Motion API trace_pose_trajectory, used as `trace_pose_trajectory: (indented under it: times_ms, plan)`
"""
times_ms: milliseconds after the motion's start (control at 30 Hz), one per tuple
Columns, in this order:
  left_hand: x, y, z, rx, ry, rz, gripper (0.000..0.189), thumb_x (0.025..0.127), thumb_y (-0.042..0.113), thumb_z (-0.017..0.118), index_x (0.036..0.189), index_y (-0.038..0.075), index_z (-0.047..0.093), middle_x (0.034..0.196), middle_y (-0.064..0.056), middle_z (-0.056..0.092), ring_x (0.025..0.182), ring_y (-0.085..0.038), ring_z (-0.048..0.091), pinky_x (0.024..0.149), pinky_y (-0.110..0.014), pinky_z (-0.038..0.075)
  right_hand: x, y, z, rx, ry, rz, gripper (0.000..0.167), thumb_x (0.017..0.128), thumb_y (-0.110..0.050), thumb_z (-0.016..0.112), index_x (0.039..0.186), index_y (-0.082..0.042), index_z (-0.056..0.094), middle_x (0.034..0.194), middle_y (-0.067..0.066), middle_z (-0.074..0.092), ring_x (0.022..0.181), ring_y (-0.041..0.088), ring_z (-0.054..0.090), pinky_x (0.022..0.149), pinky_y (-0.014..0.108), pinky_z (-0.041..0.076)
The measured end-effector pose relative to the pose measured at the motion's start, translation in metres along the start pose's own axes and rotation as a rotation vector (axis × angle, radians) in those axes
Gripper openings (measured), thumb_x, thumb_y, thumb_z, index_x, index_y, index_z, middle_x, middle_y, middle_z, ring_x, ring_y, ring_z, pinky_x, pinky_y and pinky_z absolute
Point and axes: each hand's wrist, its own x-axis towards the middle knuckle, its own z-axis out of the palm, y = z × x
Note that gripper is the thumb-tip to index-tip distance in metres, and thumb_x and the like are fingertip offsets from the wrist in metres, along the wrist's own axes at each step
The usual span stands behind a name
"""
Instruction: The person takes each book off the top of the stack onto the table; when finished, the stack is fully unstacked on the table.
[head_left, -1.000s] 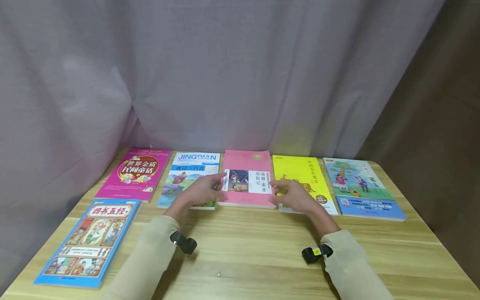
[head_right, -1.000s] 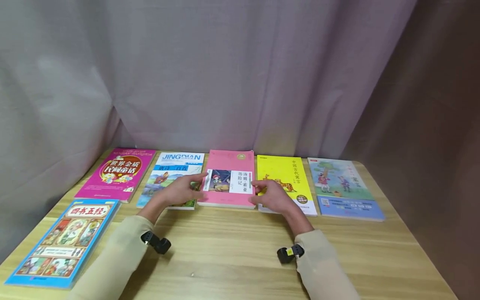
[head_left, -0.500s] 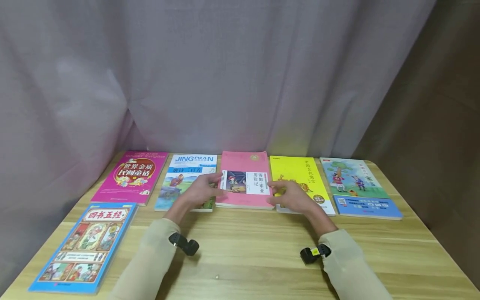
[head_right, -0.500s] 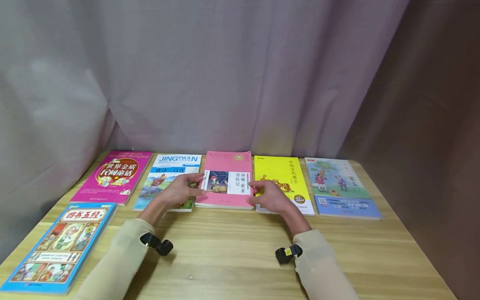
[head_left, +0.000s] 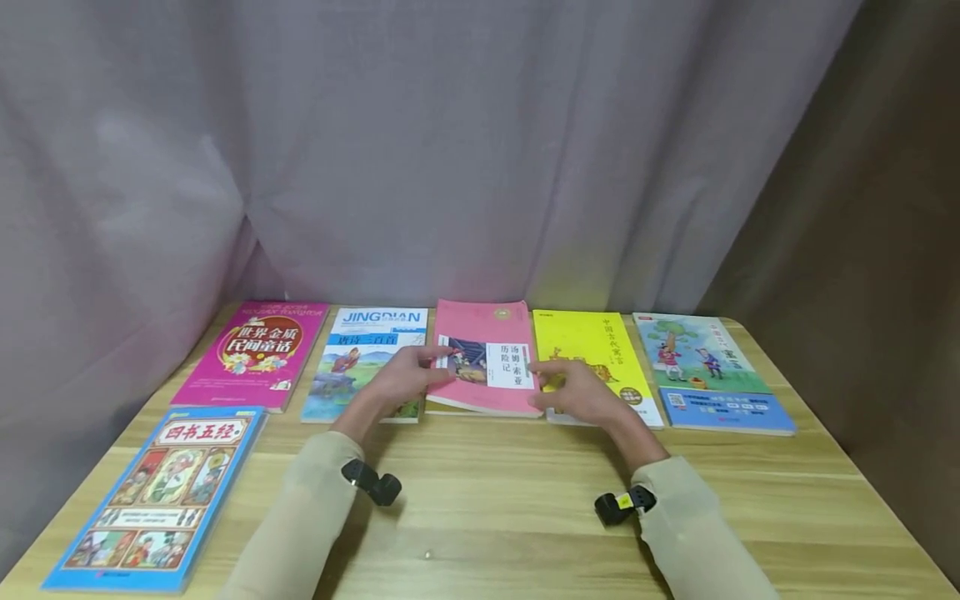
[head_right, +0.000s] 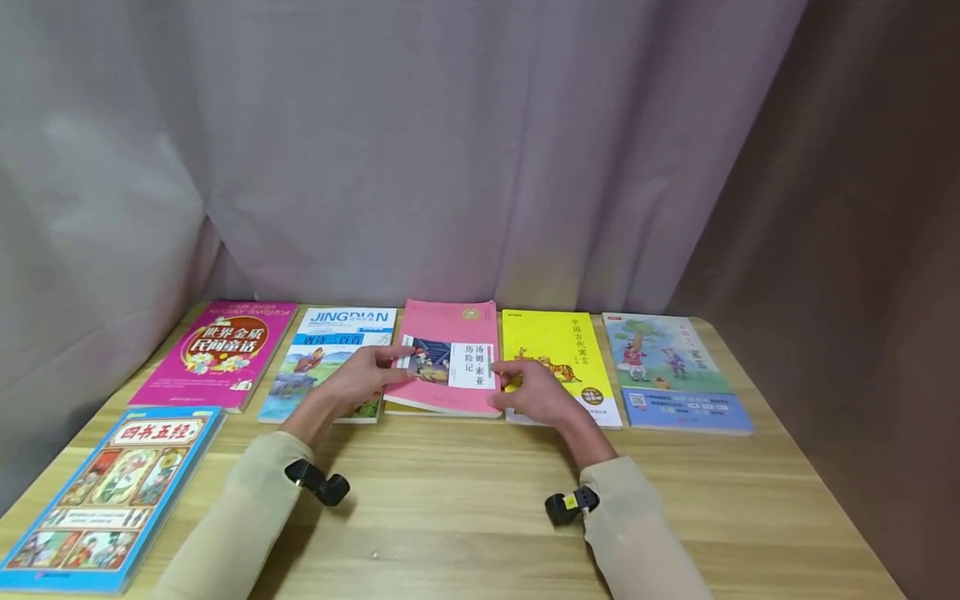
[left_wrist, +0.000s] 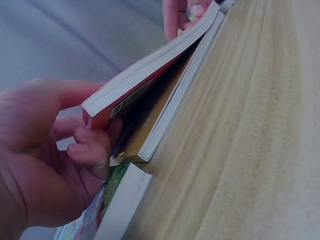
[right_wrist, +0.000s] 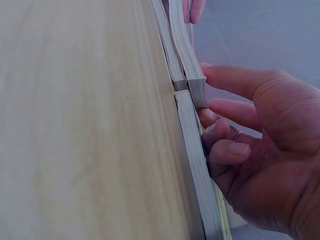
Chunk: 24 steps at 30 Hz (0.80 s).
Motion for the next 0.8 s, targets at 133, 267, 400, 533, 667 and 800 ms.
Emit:
trace_pose_trajectory:
  times_ms: [133, 267, 400, 533, 667, 800]
  plan:
    - [0.0008, -0.0013, 0.0014, -0.025, 0.032, -0.022, 0.052, 0.101, 0.025, 0.073, 0.151, 0.019, 0.060, 0.116, -0.016, 0.062, 0.054, -0.008, 0.040, 0.048, -0.023, 0.035, 0.0009, 0.0002, 0.0032, 0.006, -0.013, -0.011, 0.061, 0.091, -0.020, 0.084, 0.147, -0.011, 0.063, 0.118, 0.010, 0.066, 0.078, 0.021, 0.055, 0.062, 0.026, 0.045]
    - [0.0005, -0.0017, 0.0013, -0.002, 0.081, -0.053, 0.049, 0.100, 0.024, 0.073, 0.148, 0.021, 0.063, 0.111, -0.013, 0.064, 0.062, -0.011, 0.048, 0.051, -0.024, 0.040, 0.0014, -0.0019, 0.0045, -0.004, -0.018, -0.015, 0.060, 0.090, -0.019, 0.084, 0.147, -0.013, 0.064, 0.117, 0.009, 0.066, 0.079, 0.021, 0.054, 0.059, 0.025, 0.043]
    - [0.0008, -0.0012, 0.0014, 0.005, 0.108, -0.072, 0.049, 0.099, 0.023, 0.075, 0.147, 0.021, 0.064, 0.116, -0.015, 0.065, 0.078, -0.016, 0.060, 0.062, -0.026, 0.050, 0.0021, -0.0040, 0.0045, -0.009, -0.015, -0.006, 0.060, 0.090, -0.021, 0.084, 0.146, -0.014, 0.065, 0.116, 0.007, 0.067, 0.082, 0.022, 0.055, 0.059, 0.025, 0.043]
    - [0.0016, -0.0022, 0.0019, -0.050, 0.117, -0.093, 0.051, 0.099, 0.021, 0.075, 0.149, 0.020, 0.063, 0.125, -0.017, 0.065, 0.085, -0.018, 0.069, 0.070, -0.027, 0.059, 0.0022, -0.0037, 0.0034, -0.013, -0.011, -0.018, 0.059, 0.091, -0.023, 0.083, 0.147, -0.012, 0.064, 0.116, 0.007, 0.068, 0.082, 0.020, 0.056, 0.062, 0.026, 0.045]
    - [0.0011, -0.0033, 0.0018, -0.095, 0.124, -0.075, 0.053, 0.100, 0.017, 0.074, 0.151, 0.016, 0.061, 0.130, -0.020, 0.065, 0.080, -0.016, 0.070, 0.068, -0.026, 0.060, 0.0011, -0.0015, 0.0022, -0.023, -0.010, -0.029, 0.053, 0.098, -0.024, 0.074, 0.148, -0.010, 0.063, 0.117, 0.009, 0.069, 0.074, 0.020, 0.055, 0.064, 0.028, 0.046]
    - [-0.0017, -0.0019, 0.0007, -0.114, 0.115, -0.069, 0.057, 0.100, 0.014, 0.074, 0.154, 0.014, 0.056, 0.135, -0.020, 0.066, 0.084, -0.017, 0.071, 0.070, -0.026, 0.060, 0.0003, 0.0001, 0.0016, -0.040, -0.001, -0.048, 0.046, 0.103, -0.021, 0.066, 0.147, -0.009, 0.063, 0.121, 0.011, 0.069, 0.075, 0.019, 0.056, 0.063, 0.029, 0.047]
